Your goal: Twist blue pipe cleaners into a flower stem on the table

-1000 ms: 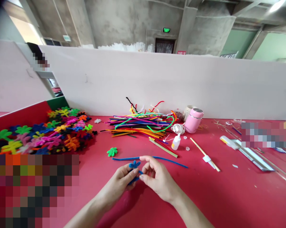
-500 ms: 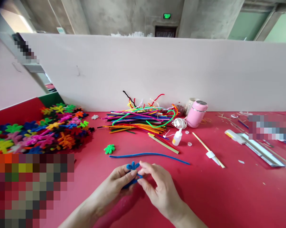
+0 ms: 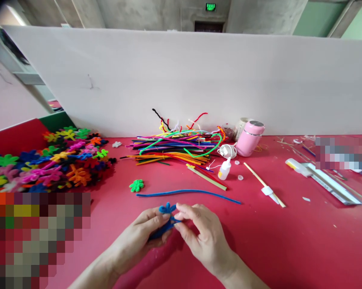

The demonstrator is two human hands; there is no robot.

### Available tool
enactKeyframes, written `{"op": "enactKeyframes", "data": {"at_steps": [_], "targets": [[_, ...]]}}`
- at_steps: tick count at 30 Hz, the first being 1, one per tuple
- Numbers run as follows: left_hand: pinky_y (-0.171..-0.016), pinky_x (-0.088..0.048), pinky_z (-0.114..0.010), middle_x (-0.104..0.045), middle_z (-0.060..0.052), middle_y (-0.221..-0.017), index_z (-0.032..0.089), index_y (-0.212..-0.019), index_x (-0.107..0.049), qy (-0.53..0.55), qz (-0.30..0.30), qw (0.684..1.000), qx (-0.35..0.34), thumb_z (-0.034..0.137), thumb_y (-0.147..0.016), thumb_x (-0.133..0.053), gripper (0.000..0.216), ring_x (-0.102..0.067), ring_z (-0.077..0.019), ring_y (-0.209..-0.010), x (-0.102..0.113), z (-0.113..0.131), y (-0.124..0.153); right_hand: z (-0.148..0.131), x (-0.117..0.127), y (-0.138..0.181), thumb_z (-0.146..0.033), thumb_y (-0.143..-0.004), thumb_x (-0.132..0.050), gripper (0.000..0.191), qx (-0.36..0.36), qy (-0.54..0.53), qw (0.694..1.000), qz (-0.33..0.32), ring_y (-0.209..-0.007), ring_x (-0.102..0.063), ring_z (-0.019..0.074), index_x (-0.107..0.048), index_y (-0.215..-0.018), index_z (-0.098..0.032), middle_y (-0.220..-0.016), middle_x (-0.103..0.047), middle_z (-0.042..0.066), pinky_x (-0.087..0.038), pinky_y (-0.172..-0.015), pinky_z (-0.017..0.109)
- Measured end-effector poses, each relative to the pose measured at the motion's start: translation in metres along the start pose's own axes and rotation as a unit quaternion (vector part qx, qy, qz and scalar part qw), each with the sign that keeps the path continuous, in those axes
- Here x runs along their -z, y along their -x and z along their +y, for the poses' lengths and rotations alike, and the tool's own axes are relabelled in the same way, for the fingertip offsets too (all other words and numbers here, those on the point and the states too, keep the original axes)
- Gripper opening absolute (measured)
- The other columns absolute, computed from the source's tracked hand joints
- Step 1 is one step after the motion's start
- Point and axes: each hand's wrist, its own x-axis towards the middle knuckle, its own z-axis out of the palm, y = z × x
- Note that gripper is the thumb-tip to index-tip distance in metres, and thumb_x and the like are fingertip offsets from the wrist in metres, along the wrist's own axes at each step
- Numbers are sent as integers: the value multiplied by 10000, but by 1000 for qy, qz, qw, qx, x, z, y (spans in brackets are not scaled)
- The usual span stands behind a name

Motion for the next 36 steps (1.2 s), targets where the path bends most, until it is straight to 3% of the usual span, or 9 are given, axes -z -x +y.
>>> {"op": "enactKeyframes", "data": {"at_steps": [16, 20, 24, 30, 36], "targets": [[-457, -200, -223, -420, 38, -499, 132, -677, -558, -92, 3, 995, -25, 383, -718, -553, 254, -289, -71, -466, -1, 2, 1, -1, -3, 2, -106, -751, -551, 343, -12, -12, 999, 33, -741, -598, 165, -463, -1037, -272, -826, -646, 8, -474, -732, 307], [-463, -213, -223, -380, 50, -493, 140, -673, -556, -111, 14, 993, -35, 391, -712, -555, 253, -280, -74, -465, -1, 4, 0, -4, -1, 0, -161, -777, -515, 323, -94, -88, 992, 4, -756, -581, 159, -444, -1081, -245, -812, -611, 17, -465, -750, 295], [-455, -201, -229, -346, 62, -480, 147, -627, -538, -164, 36, 984, -51, 397, -711, -552, 264, -261, -73, -454, -3, 6, 0, -6, 3, -3, -230, -837, -416, 297, -205, -196, 959, -31, -691, -558, 136, -395, -1133, -209, -768, -559, 15, -477, -657, 247], [-454, -193, -227, -335, 73, -472, 144, -609, -536, -175, 8, 982, -70, 417, -706, -547, 290, -244, -67, -446, -7, 5, 0, -7, -1, -3, -198, -792, -481, 288, -215, -220, 949, -72, -748, -539, 138, -447, -1078, -210, -788, -532, 8, -454, -717, 253], [-447, -202, -227, -396, 41, -492, 149, -552, -481, -157, 55, 985, -36, 437, -712, -523, 332, -303, -81, -460, -3, 2, -3, 0, -4, -4, -252, -814, -457, 250, -259, -236, 936, -29, -716, -520, 138, -454, -1057, -192, -793, -526, 20, -453, -660, 252]]}}
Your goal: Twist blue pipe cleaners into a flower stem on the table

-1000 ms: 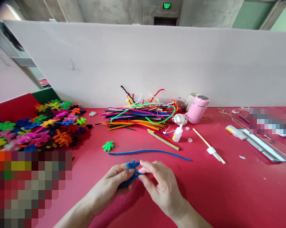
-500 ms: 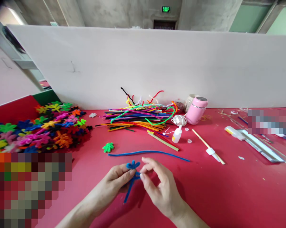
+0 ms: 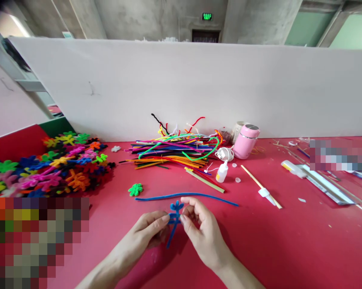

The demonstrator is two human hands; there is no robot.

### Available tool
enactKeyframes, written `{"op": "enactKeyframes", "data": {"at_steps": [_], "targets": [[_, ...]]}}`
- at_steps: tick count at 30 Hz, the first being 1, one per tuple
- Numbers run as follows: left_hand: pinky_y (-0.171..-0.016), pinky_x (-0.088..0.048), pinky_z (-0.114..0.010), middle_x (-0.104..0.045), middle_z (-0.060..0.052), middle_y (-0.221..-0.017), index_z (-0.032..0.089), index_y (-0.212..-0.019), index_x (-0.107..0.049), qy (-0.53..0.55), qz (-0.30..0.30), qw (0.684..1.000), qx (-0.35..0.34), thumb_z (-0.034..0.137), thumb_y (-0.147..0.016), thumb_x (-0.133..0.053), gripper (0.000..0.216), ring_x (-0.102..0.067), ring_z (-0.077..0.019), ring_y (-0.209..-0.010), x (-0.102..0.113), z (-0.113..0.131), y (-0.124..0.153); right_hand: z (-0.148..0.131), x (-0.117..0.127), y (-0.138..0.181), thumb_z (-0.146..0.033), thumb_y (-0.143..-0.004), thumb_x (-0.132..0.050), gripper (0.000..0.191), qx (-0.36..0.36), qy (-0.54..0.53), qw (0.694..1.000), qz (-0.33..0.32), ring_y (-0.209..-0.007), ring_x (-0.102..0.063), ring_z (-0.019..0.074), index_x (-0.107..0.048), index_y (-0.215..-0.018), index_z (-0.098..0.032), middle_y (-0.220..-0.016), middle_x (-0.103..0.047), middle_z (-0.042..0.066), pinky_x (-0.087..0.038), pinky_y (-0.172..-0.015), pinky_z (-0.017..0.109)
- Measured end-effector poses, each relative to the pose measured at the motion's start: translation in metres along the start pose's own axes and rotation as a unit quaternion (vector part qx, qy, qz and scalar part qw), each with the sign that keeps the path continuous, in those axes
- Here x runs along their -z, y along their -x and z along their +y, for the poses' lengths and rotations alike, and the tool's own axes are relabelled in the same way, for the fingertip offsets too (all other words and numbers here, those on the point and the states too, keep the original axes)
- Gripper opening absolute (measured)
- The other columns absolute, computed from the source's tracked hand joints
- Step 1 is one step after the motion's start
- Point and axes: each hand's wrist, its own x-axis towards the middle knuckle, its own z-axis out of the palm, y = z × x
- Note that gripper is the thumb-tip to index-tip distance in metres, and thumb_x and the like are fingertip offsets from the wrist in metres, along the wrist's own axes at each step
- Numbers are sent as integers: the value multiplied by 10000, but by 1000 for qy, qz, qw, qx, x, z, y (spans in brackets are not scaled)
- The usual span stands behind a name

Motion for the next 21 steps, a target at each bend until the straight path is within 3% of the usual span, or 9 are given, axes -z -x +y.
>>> {"op": "enactKeyframes", "data": {"at_steps": [9, 21], "targets": [[-444, -203, -226, -360, 56, -478, 147, -535, -506, -14, 42, 998, -51, 428, -661, -581, 317, -266, -76, -456, -3, 1, -1, -4, -1, -1, -213, -798, -470, 282, 15, -5, 1000, 2, -706, -530, 138, -449, -1079, -199, -774, -537, 13, -451, -679, 260], [-433, -186, -225, -351, 57, -466, 148, -557, -523, -32, 50, 997, -54, 431, -678, -571, 312, -251, -74, -446, 3, -6, -4, -9, 5, -3, -162, -802, -458, 277, 4, -22, 1000, -4, -717, -519, 128, -404, -1068, -215, -777, -515, -1, -442, -687, 260]]}}
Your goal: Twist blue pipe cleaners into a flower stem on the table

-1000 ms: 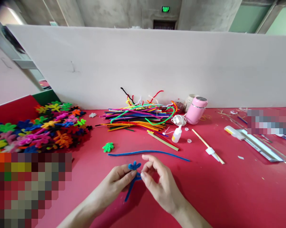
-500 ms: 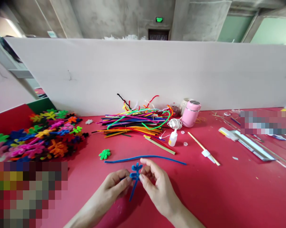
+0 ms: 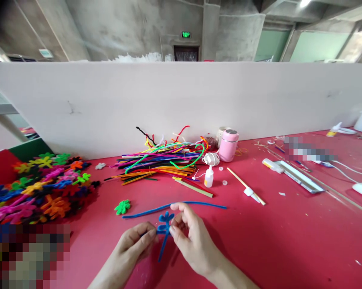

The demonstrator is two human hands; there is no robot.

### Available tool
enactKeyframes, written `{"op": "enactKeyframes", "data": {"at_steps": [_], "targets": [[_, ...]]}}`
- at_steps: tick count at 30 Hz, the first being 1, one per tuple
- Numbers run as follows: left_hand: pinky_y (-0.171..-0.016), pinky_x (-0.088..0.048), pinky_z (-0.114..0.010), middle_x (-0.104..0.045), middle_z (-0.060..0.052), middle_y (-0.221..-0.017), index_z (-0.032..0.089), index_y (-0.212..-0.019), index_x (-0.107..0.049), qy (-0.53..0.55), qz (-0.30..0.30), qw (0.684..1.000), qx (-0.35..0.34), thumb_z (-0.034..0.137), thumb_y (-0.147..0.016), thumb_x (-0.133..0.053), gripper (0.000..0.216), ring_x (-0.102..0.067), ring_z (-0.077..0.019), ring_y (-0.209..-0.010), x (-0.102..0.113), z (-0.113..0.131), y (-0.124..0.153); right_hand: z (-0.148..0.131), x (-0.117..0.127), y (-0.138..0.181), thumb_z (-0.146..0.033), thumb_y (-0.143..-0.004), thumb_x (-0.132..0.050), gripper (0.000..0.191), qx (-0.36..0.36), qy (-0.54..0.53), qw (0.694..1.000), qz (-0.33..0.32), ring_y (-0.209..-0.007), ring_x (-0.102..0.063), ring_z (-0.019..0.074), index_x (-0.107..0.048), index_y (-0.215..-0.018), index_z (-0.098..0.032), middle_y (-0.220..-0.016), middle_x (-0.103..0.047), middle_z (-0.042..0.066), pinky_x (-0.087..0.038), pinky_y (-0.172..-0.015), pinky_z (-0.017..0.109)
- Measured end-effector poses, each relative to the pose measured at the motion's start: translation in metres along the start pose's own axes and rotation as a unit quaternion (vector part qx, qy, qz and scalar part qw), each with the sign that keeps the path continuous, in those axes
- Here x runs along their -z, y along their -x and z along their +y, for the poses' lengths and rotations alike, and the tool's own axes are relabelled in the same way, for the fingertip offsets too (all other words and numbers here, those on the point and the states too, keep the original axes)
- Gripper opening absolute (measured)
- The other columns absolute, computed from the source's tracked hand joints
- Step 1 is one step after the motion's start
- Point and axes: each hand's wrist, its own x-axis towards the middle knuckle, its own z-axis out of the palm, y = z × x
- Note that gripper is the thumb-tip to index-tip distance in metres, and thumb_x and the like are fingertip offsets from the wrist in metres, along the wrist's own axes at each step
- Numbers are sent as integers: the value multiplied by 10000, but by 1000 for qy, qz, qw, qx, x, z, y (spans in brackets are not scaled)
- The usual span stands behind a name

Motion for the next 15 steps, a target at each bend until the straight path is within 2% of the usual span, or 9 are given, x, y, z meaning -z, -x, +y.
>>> {"op": "enactKeyframes", "data": {"at_steps": [5, 8, 10, 12, 15], "targets": [[-475, -270, -225, -432, 30, -492, 142, -607, -555, -41, -4, 999, -26, 397, -726, -524, 284, -353, -98, -477, 2, 3, -1, 4, -1, 0, -171, -804, -456, 267, -10, 15, 1000, 4, -723, -531, 138, -410, -1063, -219, -780, -520, 3, -447, -678, 268], [-593, -344, -247, -554, -36, -663, 137, -715, -592, -98, 8, 992, -82, 348, -732, -529, 221, -468, -156, -641, 3, 9, 0, 6, 0, -1, -158, -794, -470, 300, -7, 28, 1000, 1, -706, -534, 136, -400, -1080, -217, -758, -533, -4, -443, -677, 266], [-642, -354, -261, -572, -60, -740, 134, -774, -607, -145, 24, 983, -115, 327, -725, -543, 210, -483, -180, -714, 3, 11, 0, 6, -1, -1, -147, -785, -482, 337, -6, 31, 999, -13, -687, -531, 131, -389, -1101, -217, -736, -537, -13, -441, -662, 258], [-610, -357, -256, -558, -51, -705, 127, -744, -613, -168, 21, 978, -123, 327, -716, -553, 211, -479, -169, -673, 2, 12, 0, 5, -2, 0, -143, -777, -494, 379, -6, 28, 999, -31, -666, -527, 125, -371, -1128, -217, -722, -539, -21, -437, -637, 247], [-534, -345, -239, -506, -13, -595, 122, -640, -596, -136, -13, 986, -96, 332, -717, -551, 229, -439, -132, -569, 0, 7, -1, 4, -5, 2, -140, -775, -497, 412, -8, 15, 998, -53, -644, -522, 116, -351, -1153, -216, -713, -546, -27, -433, -619, 238]]}}
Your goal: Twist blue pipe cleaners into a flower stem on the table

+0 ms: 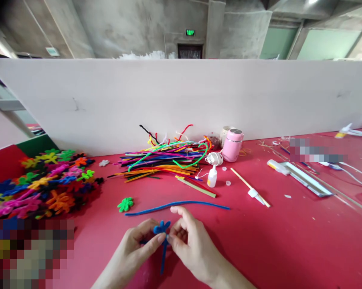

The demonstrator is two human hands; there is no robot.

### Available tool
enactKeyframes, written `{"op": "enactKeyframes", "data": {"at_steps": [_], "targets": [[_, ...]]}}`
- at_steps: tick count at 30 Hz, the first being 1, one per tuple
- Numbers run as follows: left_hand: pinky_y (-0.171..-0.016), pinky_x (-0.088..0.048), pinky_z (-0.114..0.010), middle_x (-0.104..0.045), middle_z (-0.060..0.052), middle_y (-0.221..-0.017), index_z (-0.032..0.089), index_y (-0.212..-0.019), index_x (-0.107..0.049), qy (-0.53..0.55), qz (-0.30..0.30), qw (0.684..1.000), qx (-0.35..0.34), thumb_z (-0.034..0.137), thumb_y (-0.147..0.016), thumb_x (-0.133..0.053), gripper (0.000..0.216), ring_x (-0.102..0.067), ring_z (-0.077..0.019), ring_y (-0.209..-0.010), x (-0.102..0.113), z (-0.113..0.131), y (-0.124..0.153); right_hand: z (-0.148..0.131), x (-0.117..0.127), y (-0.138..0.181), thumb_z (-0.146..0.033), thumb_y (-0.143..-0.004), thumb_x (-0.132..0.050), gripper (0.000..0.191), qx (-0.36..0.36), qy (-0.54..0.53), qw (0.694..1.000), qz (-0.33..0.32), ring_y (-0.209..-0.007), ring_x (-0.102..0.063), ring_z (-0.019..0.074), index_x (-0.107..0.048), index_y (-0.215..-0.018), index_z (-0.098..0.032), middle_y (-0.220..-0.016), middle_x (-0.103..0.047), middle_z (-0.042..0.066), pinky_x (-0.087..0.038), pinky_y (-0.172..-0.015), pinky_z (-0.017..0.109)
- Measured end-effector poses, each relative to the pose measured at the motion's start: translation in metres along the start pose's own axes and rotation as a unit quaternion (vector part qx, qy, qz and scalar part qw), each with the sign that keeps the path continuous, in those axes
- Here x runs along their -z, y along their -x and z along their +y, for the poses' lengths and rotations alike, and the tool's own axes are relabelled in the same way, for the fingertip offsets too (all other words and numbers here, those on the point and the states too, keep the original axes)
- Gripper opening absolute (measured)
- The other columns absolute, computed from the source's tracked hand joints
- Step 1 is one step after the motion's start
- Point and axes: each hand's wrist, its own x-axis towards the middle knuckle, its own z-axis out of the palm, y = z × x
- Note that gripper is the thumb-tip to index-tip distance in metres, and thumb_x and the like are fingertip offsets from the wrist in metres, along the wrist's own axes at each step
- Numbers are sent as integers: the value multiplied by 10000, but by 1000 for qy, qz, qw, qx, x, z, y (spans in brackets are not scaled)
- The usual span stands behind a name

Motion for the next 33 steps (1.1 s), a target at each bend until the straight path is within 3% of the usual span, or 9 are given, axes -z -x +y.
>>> {"op": "enactKeyframes", "data": {"at_steps": [3, 8, 12, 15, 22, 28, 33], "targets": [[-516, -328, -226, -488, 6, -549, 119, -602, -585, 72, -4, 997, 31, 321, -703, -574, 226, -405, -109, -539, -4, -6, 0, -1, -1, 1, -139, -784, -487, 407, 0, -14, 1000, -8, -654, -524, 113, -353, -1160, -220, -721, -549, -28, -434, -633, 238], [-468, -295, -204, -487, 28, -497, 124, -613, -593, 201, 50, 974, 95, 299, -668, -626, 187, -366, -71, -464, -6, -12, 0, 0, 1, 1, -196, -818, -460, 375, 12, -17, 999, 28, -697, -521, 113, -355, -1176, -225, -762, -538, -19, -436, -683, 248], [-463, -290, -201, -483, 27, -485, 123, -628, -604, 259, 66, 958, 107, 286, -667, -634, 170, -364, -64, -454, -6, -17, -1, 1, -1, 2, -151, -788, -492, 479, 22, -22, 999, 11, -741, -539, 126, -299, -1218, -231, -794, -549, -11, -440, -724, 269], [-486, -304, -208, -498, 15, -508, 122, -645, -609, 267, 55, 956, 106, 291, -679, -624, 173, -383, -71, -473, -8, -18, 0, 2, -4, 4, -134, -784, -481, 521, 34, -29, 999, -5, -743, -550, 135, -258, -1244, -235, -788, -554, -8, -448, -731, 287], [-472, -277, -196, -467, 30, -506, 115, -644, -601, 252, 32, 963, 94, 283, -677, -627, 172, -345, -66, -479, -11, -9, 3, 4, -6, 7, -165, -785, -482, 518, 41, -2, 998, 47, -762, -543, 143, -254, -1245, -235, -781, -539, -7, -433, -772, 306], [-465, -274, -203, -437, 42, -496, 129, -595, -559, 218, 16, 972, 88, 309, -686, -610, 209, -339, -69, -467, -9, -1, 5, 3, -4, 7, -185, -802, -470, 501, 39, -19, 998, 44, -790, -551, 138, -242, -1243, -250, -806, -544, -8, -430, -789, 298], [-468, -258, -214, -410, 52, -484, 131, -604, -525, 206, -19, 975, 85, 329, -713, -578, 231, -316, -72, -467, -5, -3, 4, 5, -4, 7, -167, -790, -487, 512, 72, 30, 995, 65, -772, -549, 130, -256, -1244, -231, -790, -553, -10, -425, -787, 279]]}}
